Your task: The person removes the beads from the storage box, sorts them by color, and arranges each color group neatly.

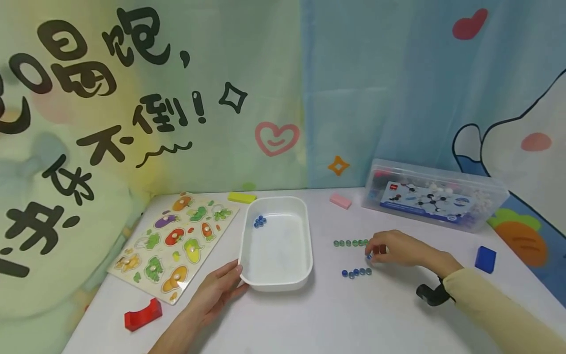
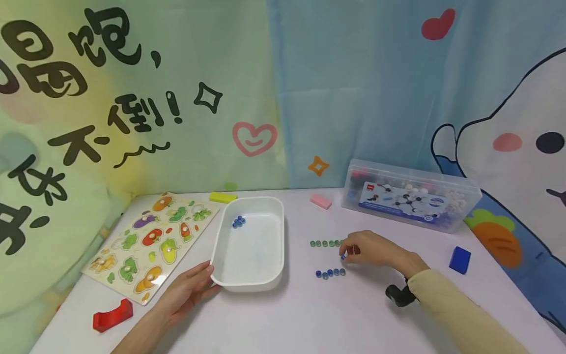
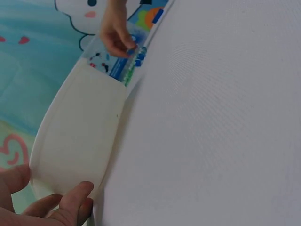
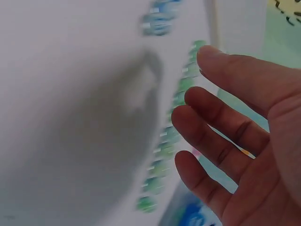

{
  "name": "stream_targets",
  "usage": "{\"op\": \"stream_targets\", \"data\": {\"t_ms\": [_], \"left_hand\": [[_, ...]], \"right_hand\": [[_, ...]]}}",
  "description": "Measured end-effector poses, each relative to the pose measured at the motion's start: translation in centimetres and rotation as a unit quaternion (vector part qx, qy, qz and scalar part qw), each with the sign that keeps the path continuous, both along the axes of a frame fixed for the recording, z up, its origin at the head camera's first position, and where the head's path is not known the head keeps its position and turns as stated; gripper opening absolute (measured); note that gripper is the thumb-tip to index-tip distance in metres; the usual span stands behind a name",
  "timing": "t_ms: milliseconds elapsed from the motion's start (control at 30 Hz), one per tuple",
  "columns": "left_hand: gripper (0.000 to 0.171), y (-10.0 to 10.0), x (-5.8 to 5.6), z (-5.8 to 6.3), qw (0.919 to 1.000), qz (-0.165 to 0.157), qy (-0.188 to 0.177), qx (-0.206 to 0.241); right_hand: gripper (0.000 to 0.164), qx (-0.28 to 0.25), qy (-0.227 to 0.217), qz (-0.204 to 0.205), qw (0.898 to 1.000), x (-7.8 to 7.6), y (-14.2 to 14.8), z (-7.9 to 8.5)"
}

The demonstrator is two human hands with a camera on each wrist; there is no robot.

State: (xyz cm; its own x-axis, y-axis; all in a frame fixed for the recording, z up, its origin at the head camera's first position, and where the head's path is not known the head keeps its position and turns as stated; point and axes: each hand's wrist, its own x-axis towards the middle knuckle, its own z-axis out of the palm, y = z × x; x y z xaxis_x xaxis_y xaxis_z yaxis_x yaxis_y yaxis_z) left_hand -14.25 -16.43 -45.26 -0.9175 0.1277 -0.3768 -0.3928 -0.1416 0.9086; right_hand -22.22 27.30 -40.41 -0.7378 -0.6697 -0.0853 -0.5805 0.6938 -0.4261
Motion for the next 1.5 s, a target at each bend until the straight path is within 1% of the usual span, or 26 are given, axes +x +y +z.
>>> {"op": "stream_targets", "data": {"t_ms": [67,133,267,400,667,733,800,900,1000,1133,1200,1367,1433,1500], "left_hand": [[0.058,-0.1,0.0,0.1,1.0000,0.004,0.001,-0.002],[0.059,-0.3,0.0,0.1,1.0000,0.006,0.001,-0.004],[0.061,-0.4,0.0,0.0,1.0000,0.007,0.001,-0.002],[0.061,-0.5,0.0,-0.1,1.0000,0.007,0.003,0.001],[0.059,-0.5,0.1,0.1,1.0000,0.007,0.005,0.000],[0.059,-0.5,0.2,0.1,1.0000,0.006,0.005,-0.002],[0.059,-0.5,0.2,0.1,1.0000,0.005,0.005,-0.003],[0.059,-0.5,0.2,0.1,1.0000,0.005,0.004,-0.003],[0.058,-0.5,0.3,0.2,1.0000,0.005,0.004,0.001],[0.058,-0.5,0.4,0.3,1.0000,0.007,0.003,0.001],[0.058,-0.5,0.3,0.3,1.0000,0.009,0.002,0.000],[0.058,-0.3,0.2,0.3,1.0000,0.009,0.000,0.001],[0.060,-0.2,0.2,0.2,1.0000,0.003,0.004,0.003],[0.062,0.0,0.1,0.1,1.0000,-0.006,0.007,0.004]], "right_hand": [[0.011,-0.009,-0.002,-0.001,1.000,0.2,0.4,-0.7],[0.012,-0.013,-0.011,-0.010,1.000,0.4,0.6,-1.3],[0.013,-0.010,-0.021,-0.027,0.999,0.8,0.7,-2.0],[0.013,-0.008,-0.026,-0.038,0.999,1.0,0.7,-2.3],[0.014,-0.013,-0.023,-0.033,0.999,1.0,0.6,-2.6],[0.016,-0.011,-0.027,-0.033,0.999,0.9,0.6,-2.5],[0.018,-0.013,-0.029,-0.030,0.999,0.9,0.5,-2.0],[0.019,-0.013,-0.029,-0.029,0.999,0.7,0.1,-0.7],[0.018,-0.020,-0.006,-0.018,1.000,0.0,-0.8,0.7],[0.017,-0.028,0.025,0.002,0.999,-1.6,-2.8,2.3],[0.018,-0.022,0.029,0.003,0.999,-2.4,-4.5,3.1],[0.025,-0.016,0.026,0.021,0.999,-4.7,-10.8,5.0],[0.027,-0.018,0.015,0.036,0.999,-5.6,-13.5,5.5],[0.029,-0.012,0.002,0.045,0.999,-6.4,-15.9,5.4]]}}
